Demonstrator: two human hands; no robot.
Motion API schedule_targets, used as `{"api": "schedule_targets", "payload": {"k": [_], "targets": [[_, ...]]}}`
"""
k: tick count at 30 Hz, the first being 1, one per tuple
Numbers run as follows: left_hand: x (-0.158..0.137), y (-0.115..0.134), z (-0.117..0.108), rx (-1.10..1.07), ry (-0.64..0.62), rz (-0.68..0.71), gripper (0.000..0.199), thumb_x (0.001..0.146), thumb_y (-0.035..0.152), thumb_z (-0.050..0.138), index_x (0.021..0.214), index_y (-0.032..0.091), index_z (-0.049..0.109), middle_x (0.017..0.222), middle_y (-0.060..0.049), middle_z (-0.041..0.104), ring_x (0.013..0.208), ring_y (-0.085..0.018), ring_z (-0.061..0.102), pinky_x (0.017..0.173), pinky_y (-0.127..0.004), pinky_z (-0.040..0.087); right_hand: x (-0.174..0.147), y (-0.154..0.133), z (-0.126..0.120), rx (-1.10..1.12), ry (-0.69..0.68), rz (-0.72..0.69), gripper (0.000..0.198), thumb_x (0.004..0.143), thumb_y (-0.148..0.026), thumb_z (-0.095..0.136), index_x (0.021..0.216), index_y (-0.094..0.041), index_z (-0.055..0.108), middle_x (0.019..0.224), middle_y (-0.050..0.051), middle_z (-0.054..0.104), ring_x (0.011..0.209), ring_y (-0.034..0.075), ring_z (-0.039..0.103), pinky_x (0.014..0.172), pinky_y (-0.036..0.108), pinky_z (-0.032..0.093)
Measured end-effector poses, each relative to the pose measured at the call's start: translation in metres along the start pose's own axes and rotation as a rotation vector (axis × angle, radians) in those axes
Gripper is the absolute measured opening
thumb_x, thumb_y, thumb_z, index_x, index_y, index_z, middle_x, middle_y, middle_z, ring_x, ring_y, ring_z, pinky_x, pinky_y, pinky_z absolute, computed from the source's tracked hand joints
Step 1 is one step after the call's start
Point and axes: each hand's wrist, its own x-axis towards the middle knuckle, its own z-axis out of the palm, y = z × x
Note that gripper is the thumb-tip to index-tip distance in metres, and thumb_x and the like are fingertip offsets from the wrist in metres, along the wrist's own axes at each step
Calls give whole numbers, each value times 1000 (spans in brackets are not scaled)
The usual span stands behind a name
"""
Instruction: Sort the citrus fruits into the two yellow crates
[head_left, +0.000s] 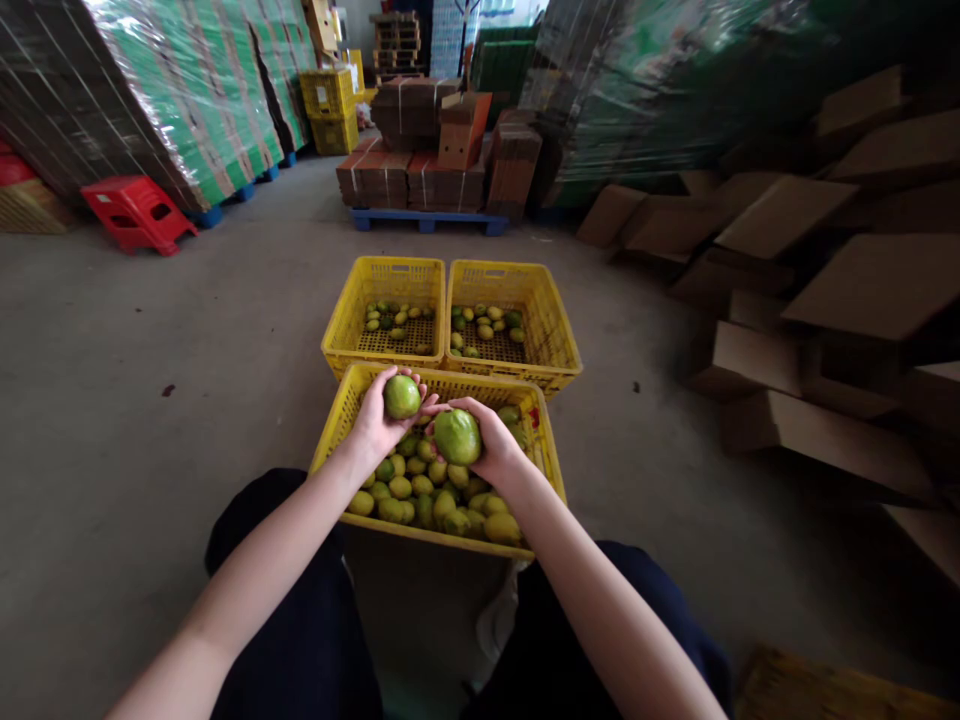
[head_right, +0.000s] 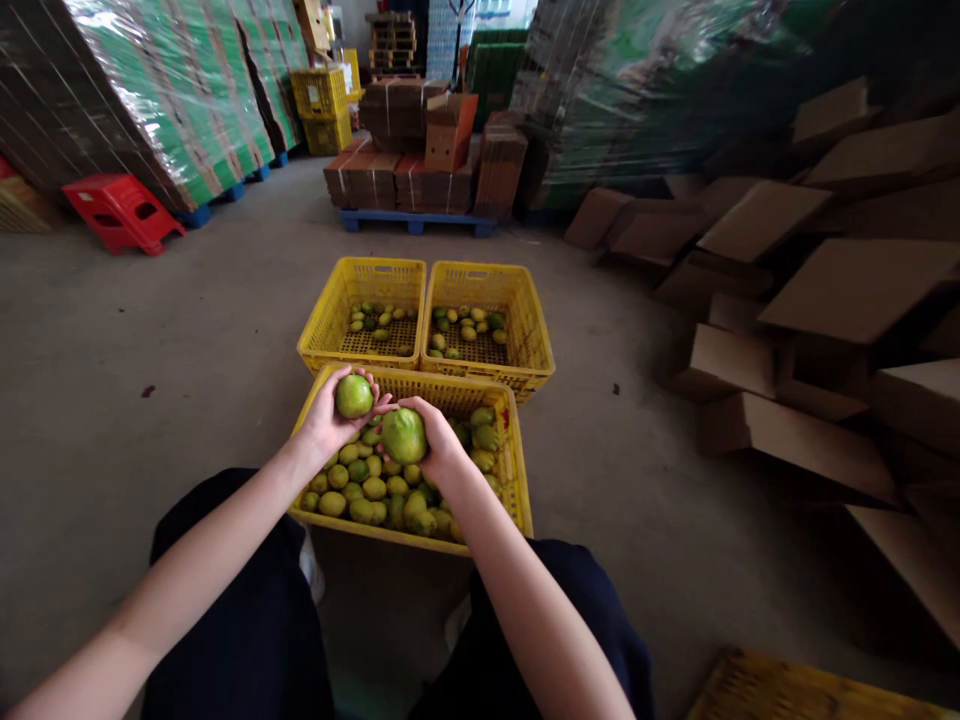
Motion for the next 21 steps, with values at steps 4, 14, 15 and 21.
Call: {"api": "schedule_targets", "payload": {"k": [4, 14, 15, 21], "targets": [[-1, 3, 1, -22, 9, -21, 16, 86, 21, 53, 74, 14, 60, 66, -3, 65, 63, -14, 65, 67, -32, 60, 3, -8, -7, 20, 125, -110, 24, 79, -26, 46, 80, -17, 67, 57, 5, 68, 46, 18, 61, 42, 27, 48], [-1, -6, 1, 104, 26, -30, 12, 82, 23, 56, 73, 16, 59, 66, 0, 64, 60, -14, 64, 62, -30, 58, 6, -4, -3, -71, -116, -40, 28, 79, -26, 43, 80, -13, 68, 58, 8, 68, 44, 20, 60, 38, 28, 46], [0, -5, 1, 91, 26, -28, 11, 82, 22, 56, 73, 16, 59, 66, 0, 64, 60, -14, 64, 64, -31, 59, 8, -5, -3, -45, -44, -40, 29, 80, -25, 42, 80, -14, 68, 56, 7, 67, 44, 19, 59, 38, 28, 46], [1, 6, -4, 8, -17, 57, 12, 83, 22, 55, 74, 15, 61, 67, -1, 65, 64, -13, 65, 70, -31, 58, 13, -13, -9, 140, 267, -124, 30, 87, -31, 40, 72, -18, 62, 50, 3, 63, 48, 17, 60, 45, 26, 49]]}}
